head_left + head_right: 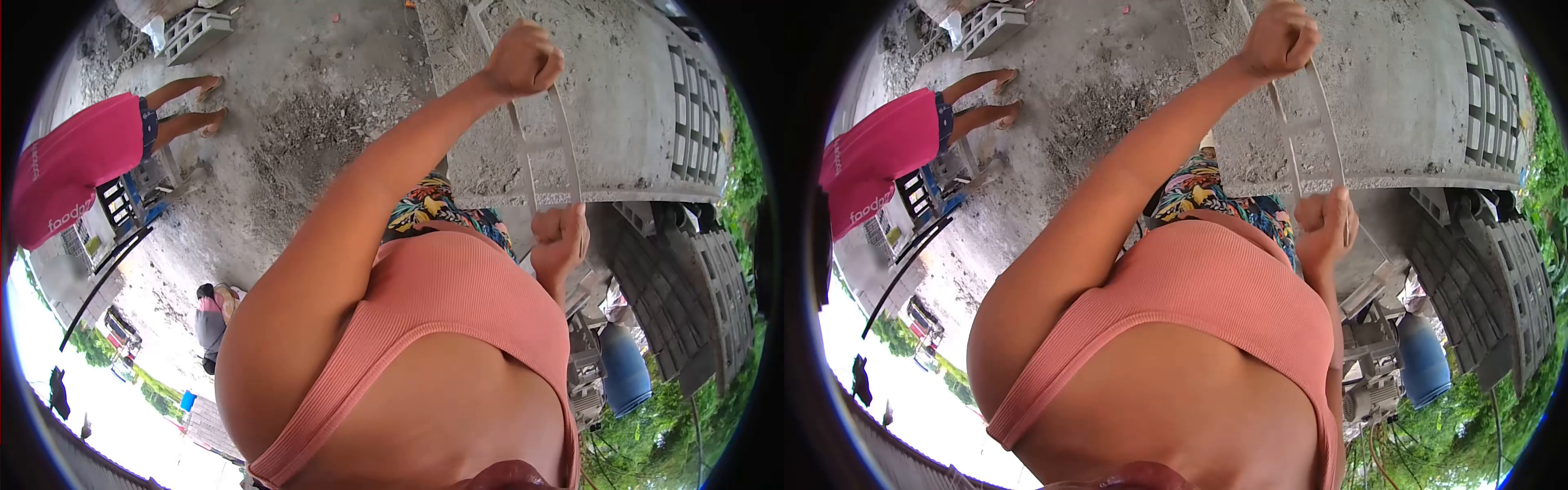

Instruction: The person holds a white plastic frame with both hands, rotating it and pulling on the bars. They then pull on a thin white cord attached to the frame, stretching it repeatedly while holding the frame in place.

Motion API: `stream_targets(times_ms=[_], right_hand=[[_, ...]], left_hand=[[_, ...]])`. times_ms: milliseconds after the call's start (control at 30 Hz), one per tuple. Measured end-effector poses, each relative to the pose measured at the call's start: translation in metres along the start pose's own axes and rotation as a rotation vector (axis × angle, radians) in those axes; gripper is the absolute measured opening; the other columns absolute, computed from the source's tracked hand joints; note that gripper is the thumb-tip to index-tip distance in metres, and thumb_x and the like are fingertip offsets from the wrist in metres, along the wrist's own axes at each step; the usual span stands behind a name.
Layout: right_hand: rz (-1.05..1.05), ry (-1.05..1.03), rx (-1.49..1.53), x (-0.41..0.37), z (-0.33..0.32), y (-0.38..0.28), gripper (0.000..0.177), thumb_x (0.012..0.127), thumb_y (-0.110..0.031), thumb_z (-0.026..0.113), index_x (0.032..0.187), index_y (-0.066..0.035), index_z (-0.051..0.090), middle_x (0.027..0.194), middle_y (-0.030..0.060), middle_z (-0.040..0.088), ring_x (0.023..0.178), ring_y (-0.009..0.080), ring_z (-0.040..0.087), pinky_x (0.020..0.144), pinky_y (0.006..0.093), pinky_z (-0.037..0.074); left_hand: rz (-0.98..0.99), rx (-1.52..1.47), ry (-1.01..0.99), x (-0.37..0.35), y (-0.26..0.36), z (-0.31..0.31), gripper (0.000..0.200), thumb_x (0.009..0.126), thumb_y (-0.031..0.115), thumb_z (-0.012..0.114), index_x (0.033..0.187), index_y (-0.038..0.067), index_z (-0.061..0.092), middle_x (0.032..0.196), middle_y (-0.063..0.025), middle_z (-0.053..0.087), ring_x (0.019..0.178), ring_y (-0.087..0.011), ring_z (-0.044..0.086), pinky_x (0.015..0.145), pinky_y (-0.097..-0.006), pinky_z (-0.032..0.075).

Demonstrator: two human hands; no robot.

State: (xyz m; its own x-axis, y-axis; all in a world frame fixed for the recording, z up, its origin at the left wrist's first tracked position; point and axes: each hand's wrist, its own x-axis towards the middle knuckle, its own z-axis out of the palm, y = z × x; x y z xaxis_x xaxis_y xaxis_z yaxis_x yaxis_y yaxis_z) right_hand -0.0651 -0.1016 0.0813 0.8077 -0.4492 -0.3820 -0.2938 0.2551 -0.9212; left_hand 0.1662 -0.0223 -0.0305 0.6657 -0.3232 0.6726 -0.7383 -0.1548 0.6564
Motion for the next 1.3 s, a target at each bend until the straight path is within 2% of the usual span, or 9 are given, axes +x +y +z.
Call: stream_targets(times_ms=[167,400,467,667,800,933,1167,1233,1300], right_hand=[[0.171,0.082,0.234,-0.039,-0.034,0.007,0.046,0.095,-0.033,0.040,0.057,-0.014,0.021,0.044,-0.0028,0.021,0.040,0.0082,0.018,0.040,0.0285,0.016],[0.100,-0.022,0.285,0.015,0.013,0.010,0.045,0.095,-0.032,0.041,0.057,-0.013,0.023,0.046,-0.0022,0.023,0.043,0.0089,0.020,0.043,0.0294,0.019],[0.107,0.021,0.172,-0.001,0.009,0.011,0.046,0.094,-0.033,0.042,0.057,-0.013,0.025,0.046,-0.0017,0.026,0.043,0.0093,0.021,0.043,0.0295,0.019],[0.128,0.199,0.161,-0.052,-0.021,0.026,0.047,0.093,-0.033,0.044,0.054,-0.012,0.028,0.043,-0.0016,0.028,0.039,0.0083,0.022,0.040,0.0296,0.017],[0.056,-0.008,0.358,0.021,0.035,0.037,0.046,0.094,-0.033,0.045,0.056,-0.013,0.027,0.044,-0.0017,0.024,0.040,0.0092,0.020,0.042,0.0290,0.018],[0.053,-0.085,0.381,0.033,0.036,0.019,0.046,0.094,-0.035,0.045,0.057,-0.014,0.027,0.045,-0.0016,0.025,0.041,0.0098,0.020,0.042,0.0290,0.019],[0.089,0.004,-0.060,-0.047,-0.059,0.020,0.046,0.093,-0.028,0.045,0.054,-0.007,0.037,0.044,0.0015,0.032,0.039,0.0113,0.024,0.041,0.0306,0.019],[-0.295,-0.203,-0.708,-0.046,-0.064,-0.002,0.044,0.093,-0.023,0.045,0.055,-0.002,0.039,0.045,0.0054,0.031,0.039,0.0120,0.027,0.040,0.0310,0.021],[-0.326,-0.235,-0.604,-0.021,-0.022,-0.015,0.038,0.092,-0.018,0.046,0.060,0.000,0.040,0.048,0.0076,0.032,0.043,0.0117,0.029,0.041,0.0307,0.024]], left_hand=[[-0.113,-0.070,-0.082,-0.036,0.055,0.002,0.041,0.087,0.025,0.041,0.048,0.012,0.040,0.045,-0.0030,0.032,0.047,-0.0223,0.034,0.066,-0.0367,0.034],[-0.007,0.023,-0.126,0.008,-0.029,-0.004,0.044,0.089,0.027,0.042,0.054,0.001,0.051,0.052,-0.0122,0.049,0.055,-0.0328,0.050,0.063,-0.0407,0.042],[0.053,0.004,-0.042,-0.003,-0.010,-0.008,0.044,0.085,0.027,0.042,0.045,0.010,0.041,0.044,-0.0074,0.036,0.048,-0.0260,0.038,0.066,-0.0375,0.036],[-0.074,-0.107,-0.061,-0.035,0.039,-0.007,0.043,0.089,0.027,0.037,0.048,0.012,0.040,0.046,-0.0033,0.030,0.049,-0.0196,0.033,0.067,-0.0346,0.033],[0.098,0.037,-0.136,0.016,-0.036,-0.019,0.050,0.090,0.026,0.032,0.044,0.009,0.038,0.045,-0.0072,0.039,0.049,-0.0258,0.040,0.070,-0.0371,0.037],[0.043,0.022,-0.099,0.026,-0.035,-0.018,0.051,0.091,0.023,0.033,0.042,0.007,0.037,0.044,-0.0078,0.039,0.050,-0.0272,0.040,0.076,-0.0384,0.038],[-0.060,-0.061,0.081,-0.054,0.061,-0.003,0.042,0.089,0.022,0.035,0.048,0.011,0.035,0.049,-0.0058,0.032,0.053,-0.0225,0.034,0.070,-0.0357,0.031],[-0.026,-0.027,0.285,-0.061,0.065,-0.007,0.046,0.092,0.026,0.028,0.048,0.011,0.030,0.050,-0.0052,0.029,0.053,-0.0222,0.032,0.069,-0.0364,0.030],[0.058,0.009,0.401,-0.039,0.027,-0.010,0.050,0.093,0.029,0.023,0.048,0.010,0.025,0.050,-0.0041,0.027,0.053,-0.0228,0.030,0.068,-0.0373,0.030]])
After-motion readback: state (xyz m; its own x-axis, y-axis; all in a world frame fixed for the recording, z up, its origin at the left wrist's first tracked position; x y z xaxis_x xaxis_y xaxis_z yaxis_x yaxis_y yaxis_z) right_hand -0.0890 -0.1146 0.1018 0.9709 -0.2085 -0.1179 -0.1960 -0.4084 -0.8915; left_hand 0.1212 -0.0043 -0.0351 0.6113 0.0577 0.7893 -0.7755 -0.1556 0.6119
